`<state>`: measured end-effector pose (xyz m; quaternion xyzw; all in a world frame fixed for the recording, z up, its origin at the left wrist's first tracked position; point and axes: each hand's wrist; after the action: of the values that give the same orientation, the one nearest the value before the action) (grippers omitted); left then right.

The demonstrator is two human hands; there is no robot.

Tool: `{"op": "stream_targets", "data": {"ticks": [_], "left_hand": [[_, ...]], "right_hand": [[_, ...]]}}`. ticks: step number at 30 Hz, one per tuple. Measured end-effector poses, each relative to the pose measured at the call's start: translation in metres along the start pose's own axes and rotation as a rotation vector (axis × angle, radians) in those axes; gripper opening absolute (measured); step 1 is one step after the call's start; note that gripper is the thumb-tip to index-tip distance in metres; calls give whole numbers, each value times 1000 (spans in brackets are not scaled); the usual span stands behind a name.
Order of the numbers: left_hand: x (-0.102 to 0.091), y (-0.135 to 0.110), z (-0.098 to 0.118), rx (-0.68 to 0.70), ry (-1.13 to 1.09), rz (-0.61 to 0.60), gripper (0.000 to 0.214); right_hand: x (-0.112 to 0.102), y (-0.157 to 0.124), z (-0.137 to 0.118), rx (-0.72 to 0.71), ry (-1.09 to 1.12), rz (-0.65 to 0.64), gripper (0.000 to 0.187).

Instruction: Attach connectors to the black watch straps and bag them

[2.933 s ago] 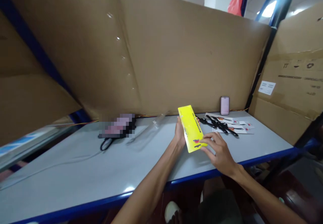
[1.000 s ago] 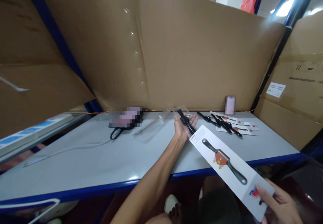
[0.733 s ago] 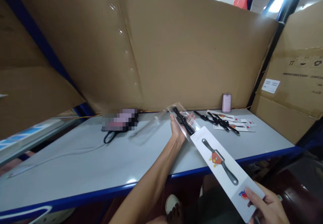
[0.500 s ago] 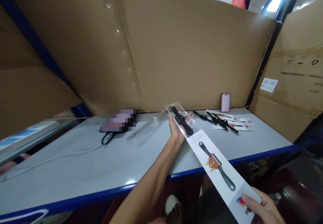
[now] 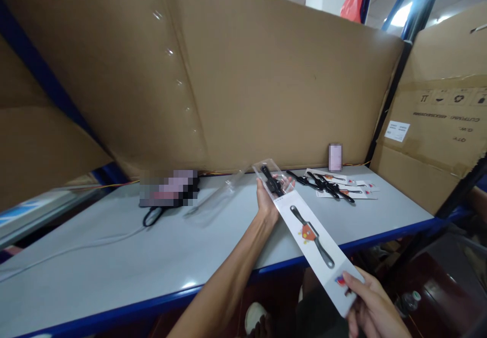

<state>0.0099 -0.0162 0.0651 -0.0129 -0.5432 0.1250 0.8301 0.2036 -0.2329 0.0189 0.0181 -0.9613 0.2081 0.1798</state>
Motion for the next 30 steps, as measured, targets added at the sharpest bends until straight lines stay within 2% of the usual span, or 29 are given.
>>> {"op": "stream_targets", "data": {"ticks": [5, 7, 11, 13, 15, 17, 18, 20, 22, 24, 26, 27, 30], "left_hand": [[-1, -6, -5, -118, 42, -13, 67], [-3, -6, -2, -110, 48, -7, 69], [-7, -4, 1, -79, 38, 35, 66], [-9, -2, -1, -106, 48, 33, 65], [-12, 1, -3, -123, 67, 29, 65], [-15, 6, -1, -120, 105, 32, 62], [-16, 9, 0, -119, 138, 38, 60], [-20, 15, 4, -126, 242, 64, 55], [-23, 20, 7, -111, 393, 96, 45], [-25, 23, 8, -23, 552, 88, 31], [-28, 23, 9, 139, 685, 43, 20], [-28, 22, 9, 229, 744, 24, 21], [-29, 13, 15, 441, 923, -9, 41]], "right_hand": [[51, 55, -15, -138, -121, 6, 60], [66, 82, -20, -250, -189, 110, 58], [88, 127, -31, -680, -321, 409, 48], [96, 139, -38, -808, -418, 450, 48], [103, 145, -47, -843, -517, 451, 49], [105, 149, -55, -754, -586, 418, 48], [104, 150, -58, -645, -605, 357, 45], [99, 153, -61, -381, -572, 168, 35], [93, 157, -60, -208, -450, 0, 30], [88, 163, -56, -163, -316, -60, 33], [86, 170, -52, -156, -248, -55, 35], [87, 173, -52, -151, -239, -56, 35], [84, 178, -56, -172, -247, -113, 37]]}}
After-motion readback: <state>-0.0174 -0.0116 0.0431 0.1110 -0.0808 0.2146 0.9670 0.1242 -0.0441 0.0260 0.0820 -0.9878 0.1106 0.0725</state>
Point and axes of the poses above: each hand's wrist, its own y-axis towards the middle knuckle, its own x-axis out of the palm, z = x × y, and after that the axes turned 9 degrees about x, right-handed
